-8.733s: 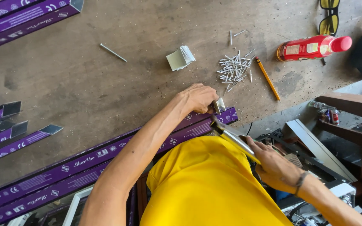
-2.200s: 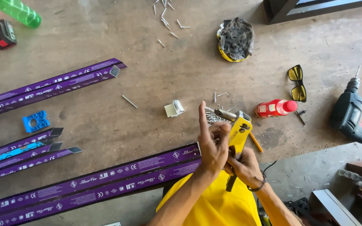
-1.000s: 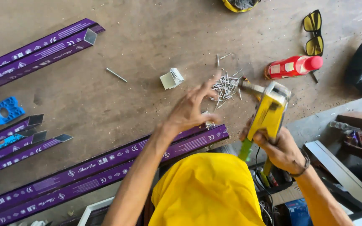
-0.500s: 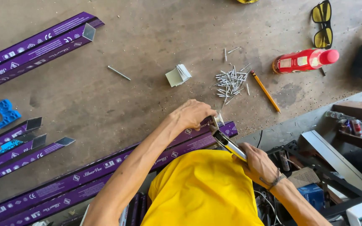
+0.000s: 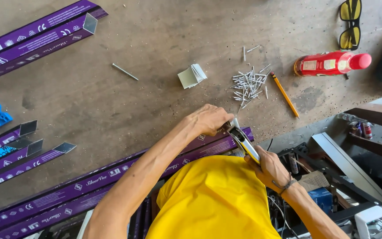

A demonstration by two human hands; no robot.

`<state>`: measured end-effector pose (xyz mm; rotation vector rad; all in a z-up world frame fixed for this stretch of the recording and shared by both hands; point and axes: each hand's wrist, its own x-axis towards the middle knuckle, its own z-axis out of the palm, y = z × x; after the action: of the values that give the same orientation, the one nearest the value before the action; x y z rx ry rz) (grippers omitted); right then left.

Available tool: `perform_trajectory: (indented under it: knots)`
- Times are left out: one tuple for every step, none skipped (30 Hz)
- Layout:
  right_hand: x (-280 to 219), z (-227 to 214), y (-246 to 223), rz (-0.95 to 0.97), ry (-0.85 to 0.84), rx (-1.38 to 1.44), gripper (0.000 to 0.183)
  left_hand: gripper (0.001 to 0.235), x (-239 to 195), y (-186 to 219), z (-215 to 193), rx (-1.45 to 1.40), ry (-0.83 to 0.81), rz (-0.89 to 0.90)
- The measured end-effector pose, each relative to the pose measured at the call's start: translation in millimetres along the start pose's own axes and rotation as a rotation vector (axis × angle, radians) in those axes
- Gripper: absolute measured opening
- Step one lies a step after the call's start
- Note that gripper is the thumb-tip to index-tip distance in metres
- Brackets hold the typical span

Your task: Attaching a metal bracket to a frame using a power drill and a manual rivet gun.

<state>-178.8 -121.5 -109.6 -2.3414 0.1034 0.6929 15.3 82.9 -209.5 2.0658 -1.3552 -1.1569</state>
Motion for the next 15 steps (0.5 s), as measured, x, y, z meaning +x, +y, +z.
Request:
perform_trajectory:
  knots:
    - [2, 0, -3, -0.001, -0.002, -0.001, 0.028, 0.065, 2, -1, 2, -0.001, 0.001, -0.001]
    - [3, -1, -6, 0.004, -0.007, -0.035, 0.031, 0.064, 5, -2, 4, -0.019, 0.004, -0.002]
    - [4, -1, -9, 0.010, -0.010, -0.067, 0.034, 0.063, 8, -3, 7, -0.035, 0.003, -0.002]
    - [7, -2, -15, 0.011, -0.010, -0.065, 0.034, 0.063, 7, -4, 8, -0.035, 0.001, -0.002]
    - [9, -4, -22, 0.104, -0.067, -0.183, 0.036, 0.059, 8, -5, 8, -0.040, 0.013, 0.018]
    - [12, -6, -28, 0.198, -0.124, -0.300, 0.038, 0.054, 9, -6, 9, -0.044, 0.024, 0.038]
    - [17, -10, -30, 0.207, -0.118, -0.299, 0.038, 0.054, 8, -4, 4, -0.042, 0.021, 0.048]
    - [22, -14, -32, 0.249, -0.158, -0.349, 0.041, 0.054, 8, -2, 0, -0.039, 0.025, 0.052]
    - [27, -16, -34, 0.291, -0.201, -0.393, 0.044, 0.054, 5, -1, -4, -0.036, 0.025, 0.053]
    - [30, -9, -21, 0.299, -0.198, -0.387, 0.044, 0.054, 4, 1, -7, -0.033, 0.017, 0.060]
    - [33, -3, -7, 0.321, -0.219, -0.422, 0.044, 0.052, 2, 2, -10, -0.047, 0.015, 0.067]
    - [36, 3, 6, 0.343, -0.240, -0.457, 0.044, 0.050, 1, 3, -13, -0.060, 0.013, 0.073]
    - [38, 12, 18, 0.349, -0.237, -0.452, 0.044, 0.050, 1, 3, -15, -0.057, 0.007, 0.079]
    - [41, 20, 31, 0.322, -0.244, -0.443, 0.044, 0.049, 1, 3, -16, -0.050, 0.009, 0.071]
    - [44, 27, 45, 0.295, -0.248, -0.437, 0.044, 0.049, 3, 3, -19, -0.042, 0.016, 0.065]
